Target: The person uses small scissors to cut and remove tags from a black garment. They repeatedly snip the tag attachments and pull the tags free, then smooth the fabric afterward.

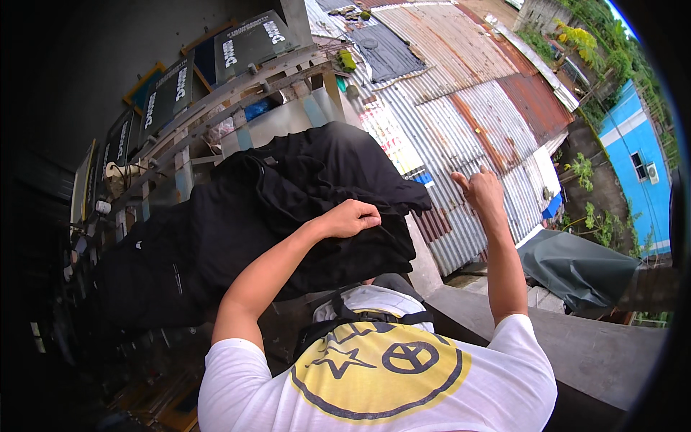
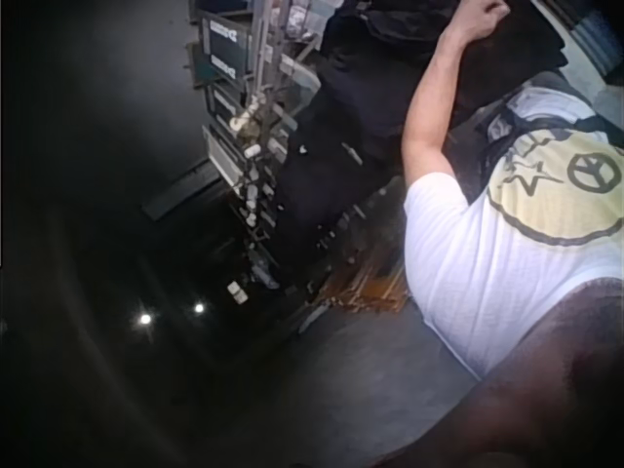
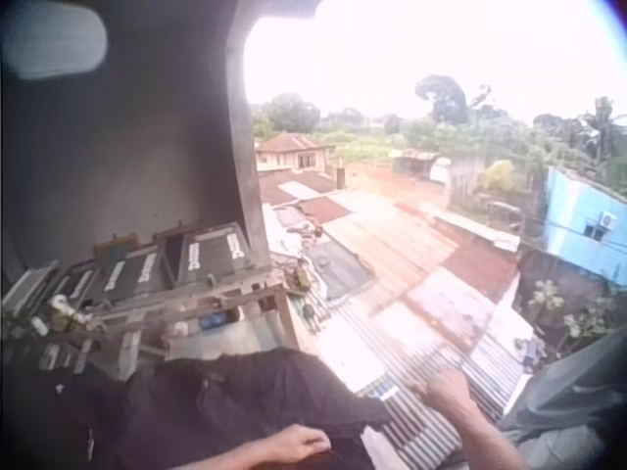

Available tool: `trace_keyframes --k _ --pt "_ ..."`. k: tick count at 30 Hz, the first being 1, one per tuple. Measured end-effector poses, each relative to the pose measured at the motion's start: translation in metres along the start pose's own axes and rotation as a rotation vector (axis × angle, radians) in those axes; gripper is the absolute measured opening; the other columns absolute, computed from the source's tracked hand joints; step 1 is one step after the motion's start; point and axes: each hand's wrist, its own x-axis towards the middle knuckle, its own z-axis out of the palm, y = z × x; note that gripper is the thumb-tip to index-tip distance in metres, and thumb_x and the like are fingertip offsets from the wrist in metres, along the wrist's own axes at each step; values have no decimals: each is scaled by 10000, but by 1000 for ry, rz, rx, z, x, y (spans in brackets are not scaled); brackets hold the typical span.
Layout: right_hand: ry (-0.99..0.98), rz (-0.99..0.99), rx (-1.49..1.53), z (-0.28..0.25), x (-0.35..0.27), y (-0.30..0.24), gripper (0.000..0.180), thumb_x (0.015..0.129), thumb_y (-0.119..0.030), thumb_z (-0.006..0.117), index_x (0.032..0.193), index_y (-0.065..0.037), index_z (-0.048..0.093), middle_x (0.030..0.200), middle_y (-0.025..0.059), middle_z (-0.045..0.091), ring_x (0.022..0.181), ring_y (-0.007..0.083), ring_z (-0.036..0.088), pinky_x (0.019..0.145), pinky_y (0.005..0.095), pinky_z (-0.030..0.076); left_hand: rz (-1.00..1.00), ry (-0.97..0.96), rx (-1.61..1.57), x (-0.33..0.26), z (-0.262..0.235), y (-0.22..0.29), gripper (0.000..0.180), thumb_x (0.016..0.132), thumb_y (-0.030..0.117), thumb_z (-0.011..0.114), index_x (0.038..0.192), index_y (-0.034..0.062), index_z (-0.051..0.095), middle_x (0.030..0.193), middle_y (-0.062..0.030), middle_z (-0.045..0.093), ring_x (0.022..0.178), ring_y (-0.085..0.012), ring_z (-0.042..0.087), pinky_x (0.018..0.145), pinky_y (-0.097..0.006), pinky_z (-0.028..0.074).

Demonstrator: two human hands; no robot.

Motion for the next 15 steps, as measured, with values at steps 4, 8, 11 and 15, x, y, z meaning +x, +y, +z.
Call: trace_keyframes --k 4,8,11,15 --pt "-156 -224 285 1 -14 -2 471 949 -447 633 963 10 743 981 206 717 950 376 685 812 457 533 10 17 -194 -13 -20 -2 237 935 -80 513 1092 -3 672 983 -81 717 901 -156 666 855 -302 538" --pt "-52 -375 699 21 -30 -57 235 904 -233 710 898 2 717 881 170 691 871 369 662 798 446 520 76 166 -110 -28 -42 -7 413 787 -214 414 1028 2 671 1004 -70 685 929 -165 656 836 -303 545" --pt "-48 -604 758 26 -41 -107 262 821 -157 768 1040 -43 680 1028 123 682 1044 326 610 900 400 503 159 447 152 -36 -59 -12 421 699 -218 411 959 1 660 963 -52 653 887 -180 632 789 -291 532" --pt "-77 -970 467 29 -61 -155 492 734 -84 770 1208 -128 647 1386 156 482 1279 362 466 1048 424 429 180 520 528 -45 -79 -23 592 663 -199 476 1158 69 660 1186 -83 595 1142 -292 547 908 -358 479"
